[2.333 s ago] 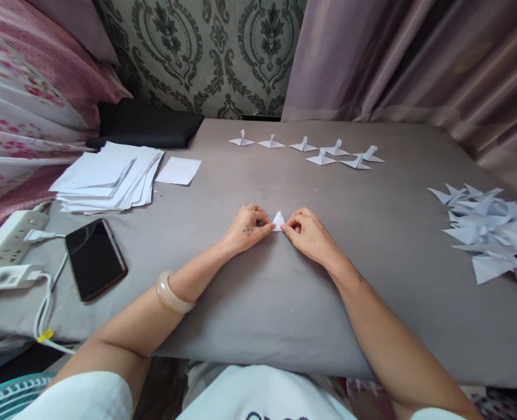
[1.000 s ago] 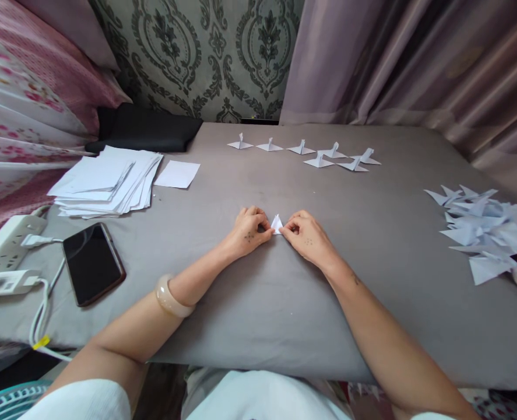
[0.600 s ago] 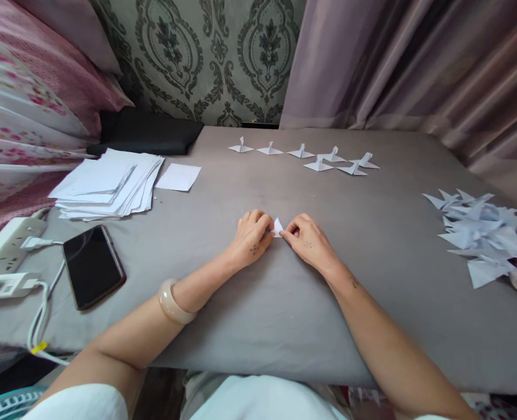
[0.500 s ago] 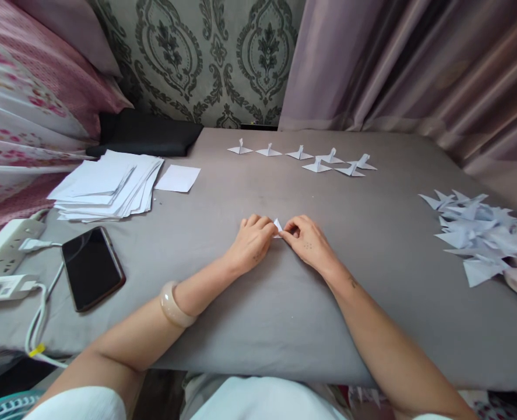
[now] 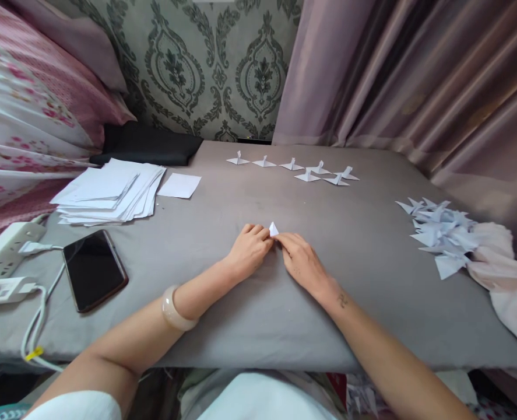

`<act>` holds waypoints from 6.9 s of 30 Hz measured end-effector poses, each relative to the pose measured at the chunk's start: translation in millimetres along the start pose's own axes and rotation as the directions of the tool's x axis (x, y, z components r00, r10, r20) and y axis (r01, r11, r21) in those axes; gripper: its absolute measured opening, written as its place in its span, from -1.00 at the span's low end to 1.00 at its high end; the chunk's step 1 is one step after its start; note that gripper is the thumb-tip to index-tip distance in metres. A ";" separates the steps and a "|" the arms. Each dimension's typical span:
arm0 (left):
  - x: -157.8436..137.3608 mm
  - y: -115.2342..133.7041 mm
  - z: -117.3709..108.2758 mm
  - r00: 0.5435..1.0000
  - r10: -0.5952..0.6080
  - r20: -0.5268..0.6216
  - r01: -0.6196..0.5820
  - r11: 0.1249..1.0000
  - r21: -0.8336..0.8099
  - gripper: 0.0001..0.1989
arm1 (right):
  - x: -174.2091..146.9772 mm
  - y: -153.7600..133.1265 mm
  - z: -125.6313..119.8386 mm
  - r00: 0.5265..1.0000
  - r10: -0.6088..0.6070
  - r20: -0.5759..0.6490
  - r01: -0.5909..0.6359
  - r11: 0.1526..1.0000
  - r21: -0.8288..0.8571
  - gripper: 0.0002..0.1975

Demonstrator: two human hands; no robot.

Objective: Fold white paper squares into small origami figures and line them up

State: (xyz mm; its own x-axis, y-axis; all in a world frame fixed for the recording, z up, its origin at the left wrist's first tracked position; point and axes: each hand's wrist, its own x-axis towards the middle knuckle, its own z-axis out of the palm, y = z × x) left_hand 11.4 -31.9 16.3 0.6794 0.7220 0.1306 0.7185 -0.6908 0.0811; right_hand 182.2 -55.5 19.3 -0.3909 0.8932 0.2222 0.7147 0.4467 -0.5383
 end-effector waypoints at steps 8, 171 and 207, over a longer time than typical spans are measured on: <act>-9.1 -0.4 -2.8 0.998 -0.002 0.060 0.005 0.999 -0.052 -0.75 | -5.5 -11.8 5.1 0.999 0.015 0.035 -0.008 0.979 -0.206 -0.58; 31.2 -36.5 24.8 0.942 -0.293 -0.161 0.100 0.706 -0.701 -0.83 | 61.7 11.5 -13.9 0.897 0.420 0.138 -0.441 0.872 0.211 -0.75; 24.6 -24.7 10.1 0.936 -0.329 -0.122 0.126 0.640 -0.758 -0.81 | 52.9 31.6 -11.8 0.813 0.468 0.346 -0.573 0.540 0.616 -0.86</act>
State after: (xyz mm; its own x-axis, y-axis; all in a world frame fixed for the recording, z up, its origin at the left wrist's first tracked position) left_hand 11.9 3.3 7.6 0.3819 0.8985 0.2165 0.4327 -0.3808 0.8171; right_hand 191.0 6.5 23.7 -0.1841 0.9174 -0.3529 0.2530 -0.3027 -0.9189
